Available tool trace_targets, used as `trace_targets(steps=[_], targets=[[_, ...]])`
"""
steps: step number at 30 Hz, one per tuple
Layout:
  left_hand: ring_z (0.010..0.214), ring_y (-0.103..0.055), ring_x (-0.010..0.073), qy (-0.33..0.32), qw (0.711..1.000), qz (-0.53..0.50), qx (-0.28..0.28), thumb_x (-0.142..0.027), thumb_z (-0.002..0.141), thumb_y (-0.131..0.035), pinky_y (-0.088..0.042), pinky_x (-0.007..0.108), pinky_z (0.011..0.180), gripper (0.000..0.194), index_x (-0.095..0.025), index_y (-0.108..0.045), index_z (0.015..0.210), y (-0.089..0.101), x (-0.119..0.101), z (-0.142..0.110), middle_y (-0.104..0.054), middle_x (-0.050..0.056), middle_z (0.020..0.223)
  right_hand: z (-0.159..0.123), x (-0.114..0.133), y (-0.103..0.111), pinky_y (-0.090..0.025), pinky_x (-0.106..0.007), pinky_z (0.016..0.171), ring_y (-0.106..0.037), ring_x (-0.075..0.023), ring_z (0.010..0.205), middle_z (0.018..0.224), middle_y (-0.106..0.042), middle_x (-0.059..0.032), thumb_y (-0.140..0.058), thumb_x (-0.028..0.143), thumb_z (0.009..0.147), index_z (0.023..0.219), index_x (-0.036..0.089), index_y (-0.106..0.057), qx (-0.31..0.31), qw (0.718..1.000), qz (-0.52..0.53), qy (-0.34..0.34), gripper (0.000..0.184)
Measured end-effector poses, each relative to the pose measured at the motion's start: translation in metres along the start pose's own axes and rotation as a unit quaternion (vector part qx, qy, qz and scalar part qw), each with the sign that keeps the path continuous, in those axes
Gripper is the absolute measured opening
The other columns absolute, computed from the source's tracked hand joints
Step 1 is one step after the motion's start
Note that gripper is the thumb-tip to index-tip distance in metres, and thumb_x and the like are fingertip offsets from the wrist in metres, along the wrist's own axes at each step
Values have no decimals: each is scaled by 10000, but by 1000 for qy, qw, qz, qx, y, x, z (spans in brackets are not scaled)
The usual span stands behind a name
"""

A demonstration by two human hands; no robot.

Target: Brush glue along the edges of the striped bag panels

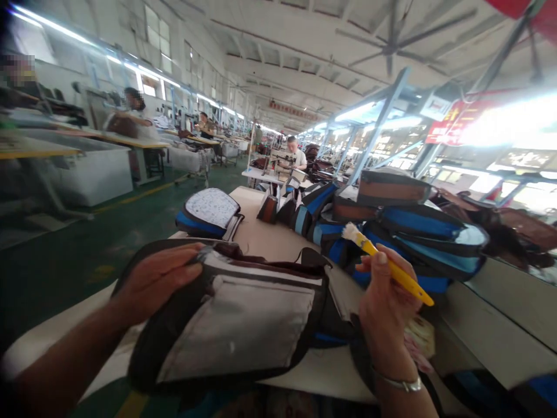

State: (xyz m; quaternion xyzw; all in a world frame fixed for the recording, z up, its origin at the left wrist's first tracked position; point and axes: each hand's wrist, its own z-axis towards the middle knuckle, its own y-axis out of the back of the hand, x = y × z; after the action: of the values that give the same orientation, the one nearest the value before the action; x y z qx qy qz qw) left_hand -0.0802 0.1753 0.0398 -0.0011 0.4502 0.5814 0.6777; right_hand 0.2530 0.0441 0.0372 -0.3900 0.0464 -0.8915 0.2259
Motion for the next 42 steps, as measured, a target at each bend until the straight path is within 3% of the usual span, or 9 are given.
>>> trace_targets(steps=[3, 8, 18, 25, 30, 32, 35, 38, 42], targets=[[751, -566, 128, -8, 1000, 6, -11, -341, 964, -501, -445, 236, 733, 287, -158, -621, 779, 6, 16, 25, -614, -5, 797, -2, -29, 31, -570, -408, 818, -699, -212, 817, 924, -714, -61, -643, 515, 915, 1226, 177, -622, 19, 993, 1, -114, 461], [821, -604, 174, -15, 996, 42, 76, -379, 969, -434, -449, 254, 792, 297, -183, -651, 917, -38, 56, 84, -664, 16, 879, -44, -65, 66, -537, -405, 894, -682, -270, 1007, 1059, -724, -96, -608, 574, 908, 1227, 180, -620, 82, 974, -90, -189, 506], [880, -629, 234, 68, 986, 132, 71, -263, 959, -495, -446, 327, 844, 206, -150, -649, 882, -156, 118, 130, -686, 100, 894, -91, -96, 55, -423, -252, 504, -515, -122, 507, 805, -654, -7, -483, 572, 977, 1206, 168, -555, 0, 980, -120, -160, 469], [1114, -543, 289, 61, 981, 177, -46, -438, 994, -437, -365, 451, 1009, 355, -139, -589, 1108, -171, 82, 63, -631, 149, 1138, -85, -99, 37, -426, -262, 521, -501, -118, 512, 814, -635, -10, -497, 559, 976, 1186, 158, -554, -8, 985, -118, -125, 456], [931, -570, 309, -66, 990, 125, -5, -818, 747, -549, -450, 472, 846, 780, -134, -590, 1119, -244, 30, -44, -633, 138, 1044, -91, -100, 37, -399, -247, 482, -480, -110, 488, 794, -634, -8, -469, 555, 990, 1183, 160, -555, -22, 984, -111, -137, 448], [923, -567, 312, -59, 992, 113, -8, -778, 737, -614, -470, 477, 817, 788, -125, -570, 1176, -272, 20, -66, -628, 142, 1057, -96, -97, 37, -405, -245, 489, -487, -114, 505, 801, -637, -11, -447, 563, 997, 1195, 161, -551, -24, 983, -109, -146, 460], [940, -563, 287, -37, 997, 70, -19, -445, 924, -573, -496, 444, 815, 419, -119, -570, 1186, -295, 17, -70, -625, 144, 1053, -102, -89, 38, -434, -255, 537, -507, -124, 549, 802, -640, -16, -433, 564, 1001, 1196, 157, -576, -19, 981, -107, -159, 473], [877, -577, 221, -35, 999, 19, -12, -217, 980, -434, -507, 345, 768, 234, -138, -611, 1109, -289, 19, -60, -624, 111, 967, -97, -74, 44, -438, -259, 555, -508, -128, 563, 793, -640, -17, -424, 567, 1003, 1241, 154, -584, -13, 981, -95, -170, 502], [852, -585, 179, 5, 993, -95, 76, -290, 966, -520, -475, 279, 765, 228, -173, -659, 1104, -243, 11, -46, -624, 56, 916, -70, -36, 61, -358, -226, 488, -445, -116, 518, 686, -575, 14, -447, 552, 1001, 1269, 157, -611, -16, 985, -65, -162, 505]])
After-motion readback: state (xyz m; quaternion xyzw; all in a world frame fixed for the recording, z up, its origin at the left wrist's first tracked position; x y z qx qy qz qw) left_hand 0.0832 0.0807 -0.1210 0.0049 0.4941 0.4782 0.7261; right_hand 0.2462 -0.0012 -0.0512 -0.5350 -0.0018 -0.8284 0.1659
